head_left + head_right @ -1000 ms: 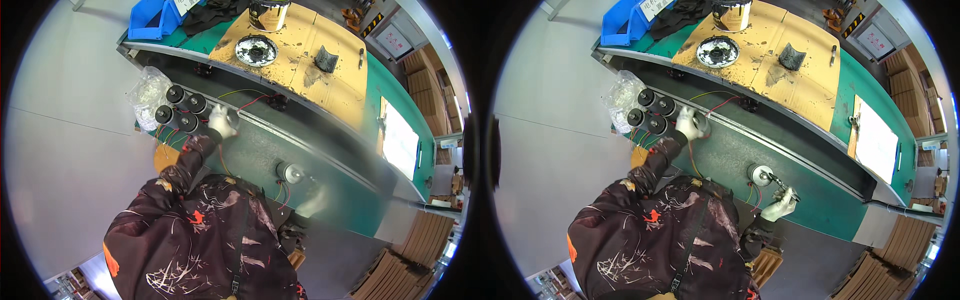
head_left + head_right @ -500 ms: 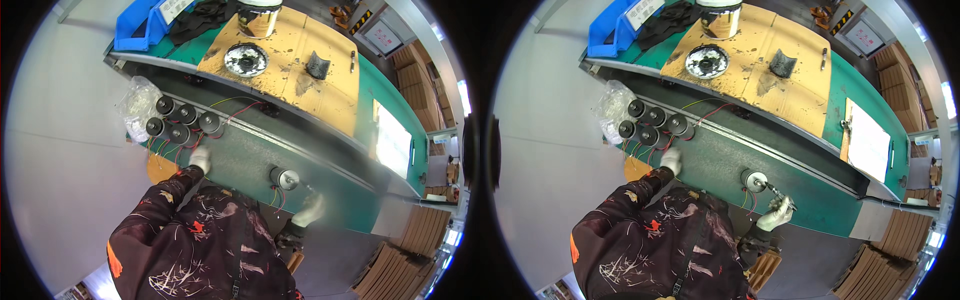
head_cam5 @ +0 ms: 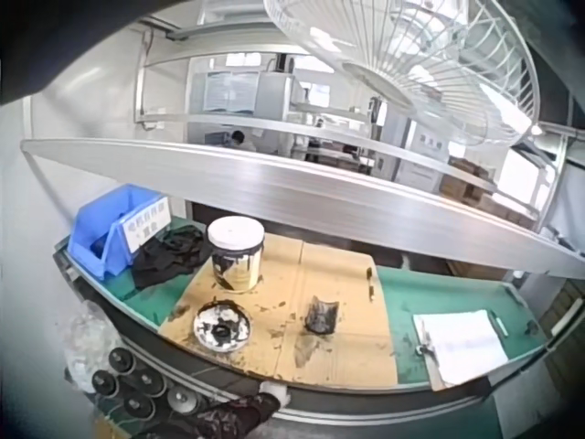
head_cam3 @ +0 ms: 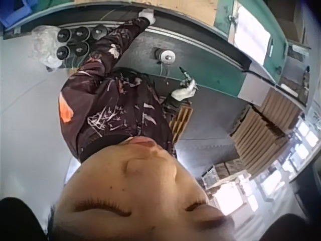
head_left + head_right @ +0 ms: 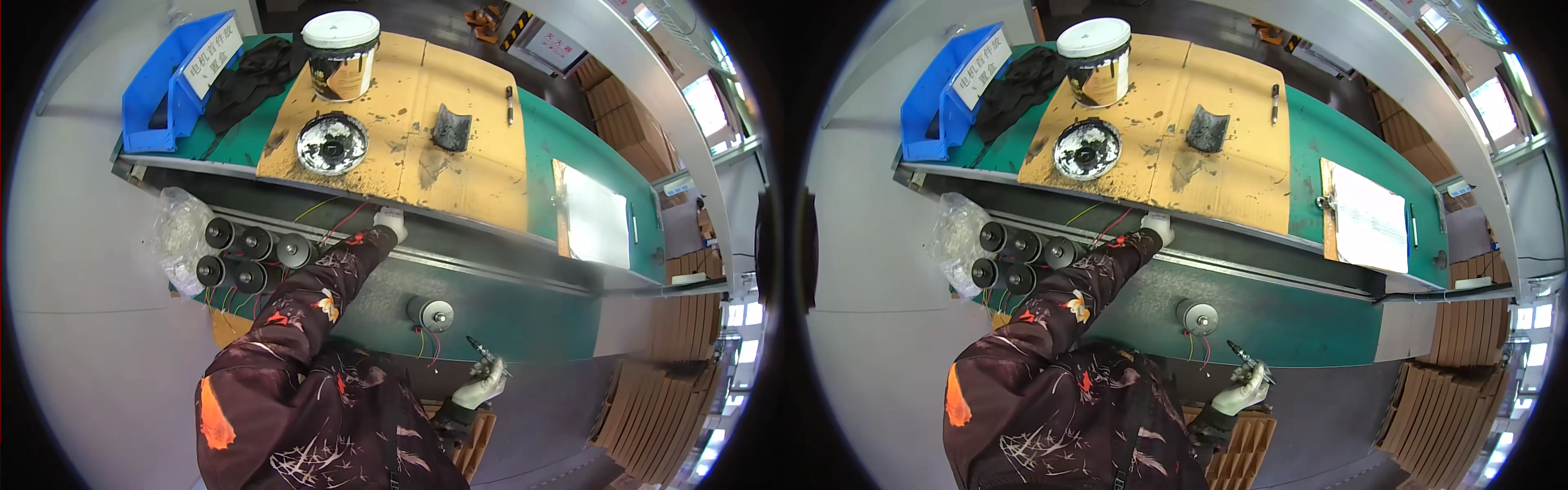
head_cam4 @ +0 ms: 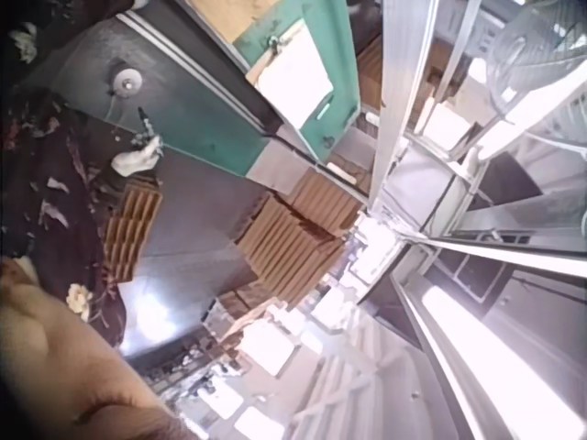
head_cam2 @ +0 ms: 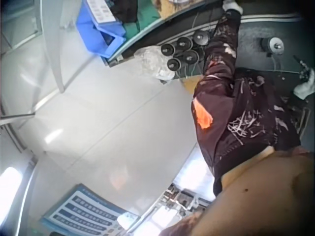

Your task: Applying a substance from a container to electronic motor components using an applicator brush and organizing them on a storage shelf.

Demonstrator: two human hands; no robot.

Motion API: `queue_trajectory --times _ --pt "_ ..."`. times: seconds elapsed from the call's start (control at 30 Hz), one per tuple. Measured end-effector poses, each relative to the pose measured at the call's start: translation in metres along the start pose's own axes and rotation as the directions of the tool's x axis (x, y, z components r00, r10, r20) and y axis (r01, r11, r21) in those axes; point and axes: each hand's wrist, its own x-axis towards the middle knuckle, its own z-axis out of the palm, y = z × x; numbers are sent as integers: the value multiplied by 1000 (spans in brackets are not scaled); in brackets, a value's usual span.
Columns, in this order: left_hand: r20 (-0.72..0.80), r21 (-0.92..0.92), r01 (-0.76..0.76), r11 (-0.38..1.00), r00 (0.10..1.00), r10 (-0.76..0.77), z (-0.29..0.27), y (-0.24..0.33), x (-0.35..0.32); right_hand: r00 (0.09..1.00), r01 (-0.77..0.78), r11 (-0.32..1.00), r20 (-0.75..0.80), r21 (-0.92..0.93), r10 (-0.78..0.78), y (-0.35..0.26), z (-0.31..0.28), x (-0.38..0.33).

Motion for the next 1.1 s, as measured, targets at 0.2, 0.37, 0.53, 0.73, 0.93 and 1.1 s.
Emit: queue_trajectory --times 0.2,0.37,0.53,0.73,0.93,1.1 --pt "-125 52 -78 996 989 84 -3 -19 -13 991 -112 992 77 50 108 16 15 -3" --pt "-59 99 -216 971 973 222 1 -33 -131 989 -121 990 97 76 113 25 22 5" --pt "-11 -68 -48 997 999 47 -4 -19 -151 985 -122 990 128 72 112 26 26 14" --pt "294 -181 195 964 946 -136 22 -6 -108 978 -157 979 155 130 136 17 21 8" --pt "-10 -297 -12 955 1000 9 -24 -12 -137 959 -160 979 254 128 124 25 24 7" --pt "-345 -430 -192 882 938 36 -63 -25 -207 843 -162 981 532 105 82 -7 61 0"
